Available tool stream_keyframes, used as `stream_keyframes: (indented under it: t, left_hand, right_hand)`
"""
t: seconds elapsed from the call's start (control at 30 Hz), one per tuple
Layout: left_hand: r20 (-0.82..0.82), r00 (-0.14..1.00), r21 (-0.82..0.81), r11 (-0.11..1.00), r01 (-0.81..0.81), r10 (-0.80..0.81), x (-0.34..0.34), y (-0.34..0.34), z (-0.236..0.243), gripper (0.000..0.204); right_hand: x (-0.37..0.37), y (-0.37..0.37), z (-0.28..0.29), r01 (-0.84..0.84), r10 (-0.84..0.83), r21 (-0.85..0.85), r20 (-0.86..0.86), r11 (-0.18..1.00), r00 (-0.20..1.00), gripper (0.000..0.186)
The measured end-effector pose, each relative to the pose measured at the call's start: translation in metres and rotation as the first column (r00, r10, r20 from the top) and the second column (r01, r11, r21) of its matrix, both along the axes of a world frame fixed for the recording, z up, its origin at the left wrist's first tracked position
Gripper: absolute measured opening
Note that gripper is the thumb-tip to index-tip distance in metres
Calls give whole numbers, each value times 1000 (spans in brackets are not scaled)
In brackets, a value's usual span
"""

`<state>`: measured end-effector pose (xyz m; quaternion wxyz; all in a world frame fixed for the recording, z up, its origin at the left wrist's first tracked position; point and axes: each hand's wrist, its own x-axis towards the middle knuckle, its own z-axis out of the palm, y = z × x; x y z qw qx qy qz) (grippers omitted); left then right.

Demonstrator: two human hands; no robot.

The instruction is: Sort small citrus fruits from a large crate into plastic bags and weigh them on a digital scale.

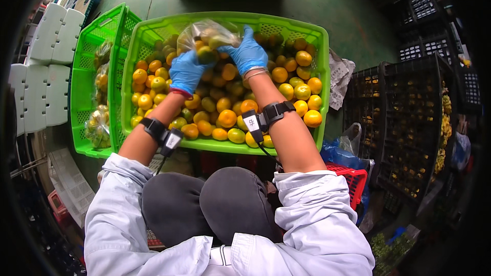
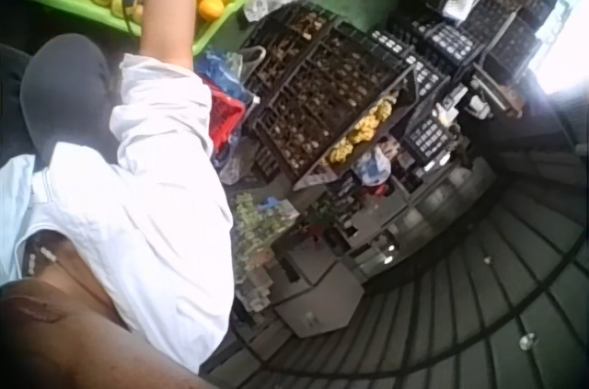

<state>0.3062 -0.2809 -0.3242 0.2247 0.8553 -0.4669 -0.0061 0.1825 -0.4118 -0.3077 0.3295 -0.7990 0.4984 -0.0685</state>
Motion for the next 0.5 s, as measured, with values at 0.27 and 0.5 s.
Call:
stream_keyframes:
  t: [0.27,0.5]
  left_hand:
    - [-289,956,418,904,85,43,25,-3,0,48]
    - [-984,177,-60,901,-429,18,60,18,84,29]
  right_hand:
    - [-58,18,-23,-202,170,-130,-225,971,959,39]
    - [-29,-15,88,-255,159,149,468,956,869,27]
